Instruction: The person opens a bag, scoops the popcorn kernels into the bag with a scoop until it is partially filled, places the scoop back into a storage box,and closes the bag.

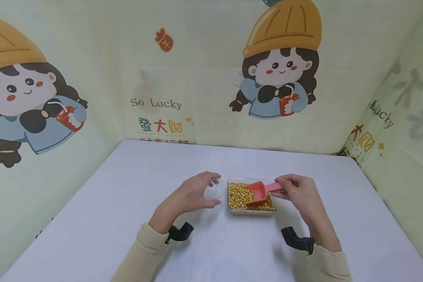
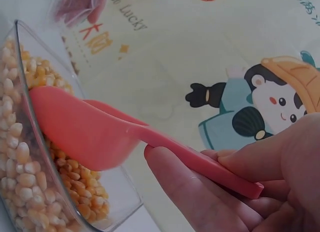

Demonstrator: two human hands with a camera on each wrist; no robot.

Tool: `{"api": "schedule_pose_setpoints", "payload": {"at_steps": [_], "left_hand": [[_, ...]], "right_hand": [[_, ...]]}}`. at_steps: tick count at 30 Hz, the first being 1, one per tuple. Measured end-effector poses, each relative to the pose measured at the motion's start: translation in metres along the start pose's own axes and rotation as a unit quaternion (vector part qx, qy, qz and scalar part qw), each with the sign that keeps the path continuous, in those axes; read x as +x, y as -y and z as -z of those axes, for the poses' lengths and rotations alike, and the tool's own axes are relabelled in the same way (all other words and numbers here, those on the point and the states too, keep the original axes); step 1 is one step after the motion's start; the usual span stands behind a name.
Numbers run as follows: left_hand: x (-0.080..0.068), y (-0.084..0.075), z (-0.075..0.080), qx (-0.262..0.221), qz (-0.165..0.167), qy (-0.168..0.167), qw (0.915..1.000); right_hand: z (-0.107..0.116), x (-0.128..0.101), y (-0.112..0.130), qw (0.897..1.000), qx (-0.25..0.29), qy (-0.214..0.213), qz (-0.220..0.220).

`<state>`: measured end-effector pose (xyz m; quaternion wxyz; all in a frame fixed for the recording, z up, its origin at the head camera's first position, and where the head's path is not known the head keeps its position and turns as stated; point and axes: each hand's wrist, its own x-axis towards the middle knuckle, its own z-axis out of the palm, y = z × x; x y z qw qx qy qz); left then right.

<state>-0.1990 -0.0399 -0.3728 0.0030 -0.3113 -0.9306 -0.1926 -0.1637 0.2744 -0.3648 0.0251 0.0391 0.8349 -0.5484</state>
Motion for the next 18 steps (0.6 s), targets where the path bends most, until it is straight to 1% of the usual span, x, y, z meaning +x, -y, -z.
{"api": "schedule_pose_setpoints", "payload": {"at_steps": [9, 18], "left_hand": [[0.000, -0.001, 0.001, -0.005, 0.002, 0.002, 1.0000], [-0.001, -0.003, 0.001, -0.008, 0.006, 0.007, 0.9999]], "right_hand": [[-0.010, 0.002, 0.002, 1.000, -0.025, -0.007, -0.010], [-0.017, 0.005, 0.001, 1.000, -0.029, -0.006, -0.005]]}}
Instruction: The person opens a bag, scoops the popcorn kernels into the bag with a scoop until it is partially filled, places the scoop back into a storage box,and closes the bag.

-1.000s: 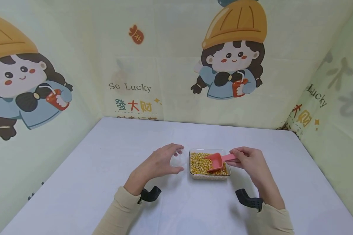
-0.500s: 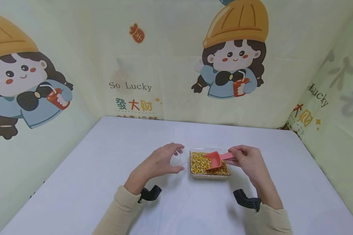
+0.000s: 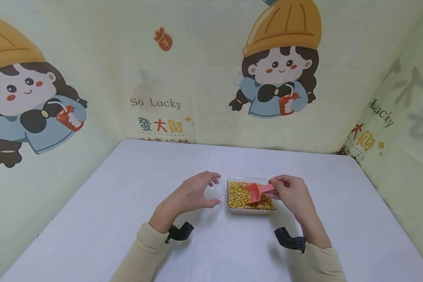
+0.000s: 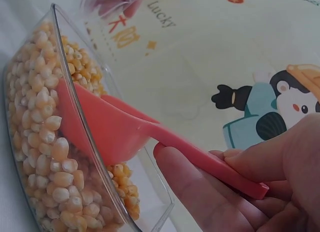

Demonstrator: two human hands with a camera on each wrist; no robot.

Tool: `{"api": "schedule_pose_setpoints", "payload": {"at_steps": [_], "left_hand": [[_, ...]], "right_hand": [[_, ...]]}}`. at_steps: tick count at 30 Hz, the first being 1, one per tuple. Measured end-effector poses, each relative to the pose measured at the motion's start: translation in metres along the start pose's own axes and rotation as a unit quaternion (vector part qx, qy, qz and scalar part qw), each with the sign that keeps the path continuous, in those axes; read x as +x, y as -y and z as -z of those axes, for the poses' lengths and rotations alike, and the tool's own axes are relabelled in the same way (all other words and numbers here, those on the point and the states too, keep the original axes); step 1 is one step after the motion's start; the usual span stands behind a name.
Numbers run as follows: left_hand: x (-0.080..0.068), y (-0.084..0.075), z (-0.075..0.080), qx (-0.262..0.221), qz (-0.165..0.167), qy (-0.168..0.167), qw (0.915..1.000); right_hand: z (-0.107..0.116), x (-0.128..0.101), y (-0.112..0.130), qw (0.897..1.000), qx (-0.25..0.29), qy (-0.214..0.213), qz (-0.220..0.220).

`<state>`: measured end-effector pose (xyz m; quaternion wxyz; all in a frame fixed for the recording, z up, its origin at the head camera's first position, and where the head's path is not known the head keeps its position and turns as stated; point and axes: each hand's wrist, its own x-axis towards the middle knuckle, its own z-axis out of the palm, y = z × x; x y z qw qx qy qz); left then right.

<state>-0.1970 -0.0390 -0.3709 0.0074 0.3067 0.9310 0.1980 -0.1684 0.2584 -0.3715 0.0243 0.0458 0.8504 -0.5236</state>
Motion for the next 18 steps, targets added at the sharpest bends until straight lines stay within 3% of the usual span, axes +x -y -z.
{"api": "schedule_pose_setpoints", "payload": {"at_steps": [7, 18], "left_hand": [[0.002, 0.000, -0.002, -0.003, 0.002, 0.007, 1.0000], [0.003, -0.001, -0.002, 0.002, 0.009, 0.008, 0.9999]], "right_hand": [[0.000, 0.000, -0.001, 1.000, -0.014, -0.006, 0.000], [0.013, 0.001, -0.012, 0.999, 0.027, 0.025, -0.018]]}}
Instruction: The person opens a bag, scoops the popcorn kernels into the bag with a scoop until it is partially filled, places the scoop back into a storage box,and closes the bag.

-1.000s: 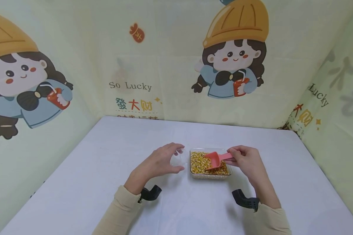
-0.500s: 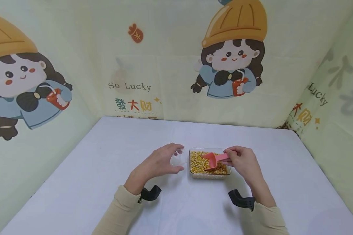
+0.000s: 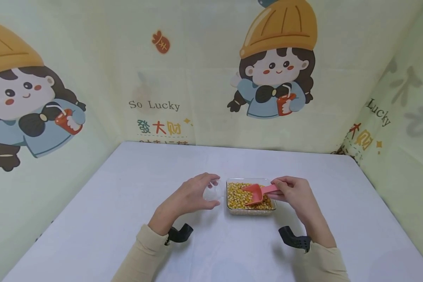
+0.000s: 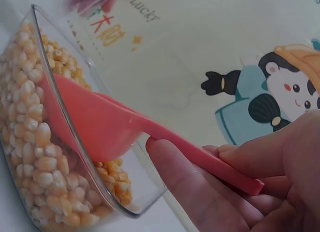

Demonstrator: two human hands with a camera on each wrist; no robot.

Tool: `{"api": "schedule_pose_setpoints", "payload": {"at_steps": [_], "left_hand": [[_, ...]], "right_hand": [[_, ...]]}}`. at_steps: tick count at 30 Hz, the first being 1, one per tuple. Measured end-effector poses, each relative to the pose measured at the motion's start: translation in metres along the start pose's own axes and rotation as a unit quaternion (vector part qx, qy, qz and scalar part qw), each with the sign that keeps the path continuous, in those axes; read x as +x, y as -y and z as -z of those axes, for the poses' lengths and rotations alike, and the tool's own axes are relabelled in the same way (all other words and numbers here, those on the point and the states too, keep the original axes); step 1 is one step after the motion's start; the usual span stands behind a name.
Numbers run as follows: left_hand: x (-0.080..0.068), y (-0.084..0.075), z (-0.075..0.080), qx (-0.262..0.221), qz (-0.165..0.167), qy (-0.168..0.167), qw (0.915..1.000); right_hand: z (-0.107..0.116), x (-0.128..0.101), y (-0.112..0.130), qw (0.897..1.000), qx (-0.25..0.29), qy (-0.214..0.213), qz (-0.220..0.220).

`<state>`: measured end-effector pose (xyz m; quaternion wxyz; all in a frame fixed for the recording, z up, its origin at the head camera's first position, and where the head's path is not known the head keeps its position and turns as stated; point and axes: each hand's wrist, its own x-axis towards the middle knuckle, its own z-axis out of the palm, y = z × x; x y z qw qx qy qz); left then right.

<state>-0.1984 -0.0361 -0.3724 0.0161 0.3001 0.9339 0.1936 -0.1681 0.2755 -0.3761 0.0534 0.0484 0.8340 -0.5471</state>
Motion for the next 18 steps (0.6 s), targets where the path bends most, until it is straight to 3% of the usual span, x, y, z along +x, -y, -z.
{"api": "schedule_pose_setpoints", "payload": {"at_steps": [18], "left_hand": [[0.000, 0.004, -0.001, -0.002, -0.008, 0.008, 0.9999]], "right_hand": [[0.016, 0.005, -0.016, 0.992, 0.122, 0.027, -0.014]]}}
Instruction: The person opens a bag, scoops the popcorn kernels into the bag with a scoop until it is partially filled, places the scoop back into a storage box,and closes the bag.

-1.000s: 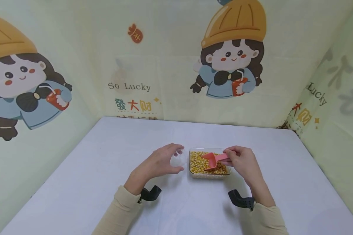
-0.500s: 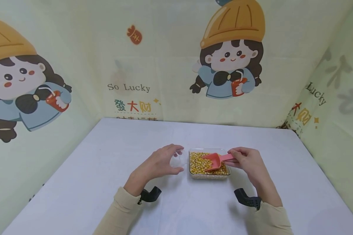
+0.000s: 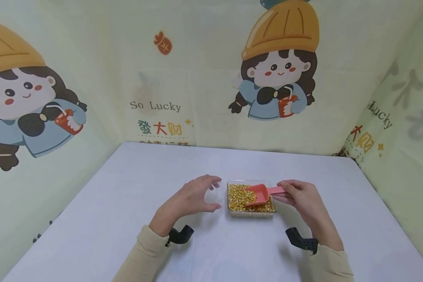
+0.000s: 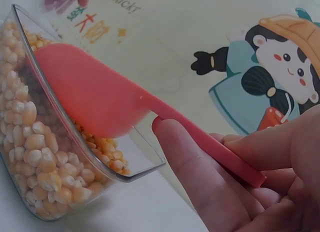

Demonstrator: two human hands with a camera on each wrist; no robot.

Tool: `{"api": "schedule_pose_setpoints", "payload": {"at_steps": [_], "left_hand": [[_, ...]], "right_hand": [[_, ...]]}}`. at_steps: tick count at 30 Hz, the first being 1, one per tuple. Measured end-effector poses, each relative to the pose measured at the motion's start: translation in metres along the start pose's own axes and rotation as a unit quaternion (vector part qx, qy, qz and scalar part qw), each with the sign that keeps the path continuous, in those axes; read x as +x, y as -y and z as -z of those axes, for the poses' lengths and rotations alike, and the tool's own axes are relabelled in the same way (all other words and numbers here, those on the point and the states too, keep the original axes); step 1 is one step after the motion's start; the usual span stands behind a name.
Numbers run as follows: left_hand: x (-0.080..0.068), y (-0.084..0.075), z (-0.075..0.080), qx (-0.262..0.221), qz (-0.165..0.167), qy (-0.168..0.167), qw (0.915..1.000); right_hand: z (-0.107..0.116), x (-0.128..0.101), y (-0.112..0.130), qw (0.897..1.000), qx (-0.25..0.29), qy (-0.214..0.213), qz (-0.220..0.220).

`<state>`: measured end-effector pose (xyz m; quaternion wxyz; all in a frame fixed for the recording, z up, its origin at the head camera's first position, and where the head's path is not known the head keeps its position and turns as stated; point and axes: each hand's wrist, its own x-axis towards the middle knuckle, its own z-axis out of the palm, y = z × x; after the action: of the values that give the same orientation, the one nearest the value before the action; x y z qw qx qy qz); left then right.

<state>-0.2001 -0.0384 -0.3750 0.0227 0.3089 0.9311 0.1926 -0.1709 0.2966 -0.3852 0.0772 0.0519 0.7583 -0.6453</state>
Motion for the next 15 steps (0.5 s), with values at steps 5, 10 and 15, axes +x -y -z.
{"api": "schedule_pose_setpoints", "payload": {"at_steps": [5, 10, 15], "left_hand": [[0.0001, 0.0005, 0.0009, 0.007, -0.016, -0.014, 0.9997], [-0.0005, 0.0007, 0.0011, 0.009, -0.025, -0.018, 0.9995], [-0.0005, 0.0008, 0.0009, 0.007, -0.021, -0.013, 0.9997]], "right_hand": [[0.0046, 0.0002, -0.0015, 1.000, 0.023, 0.001, 0.005], [0.0052, 0.0007, -0.0025, 1.000, 0.031, 0.002, 0.001], [0.0058, 0.0005, -0.0042, 0.998, 0.065, 0.009, 0.002]]}}
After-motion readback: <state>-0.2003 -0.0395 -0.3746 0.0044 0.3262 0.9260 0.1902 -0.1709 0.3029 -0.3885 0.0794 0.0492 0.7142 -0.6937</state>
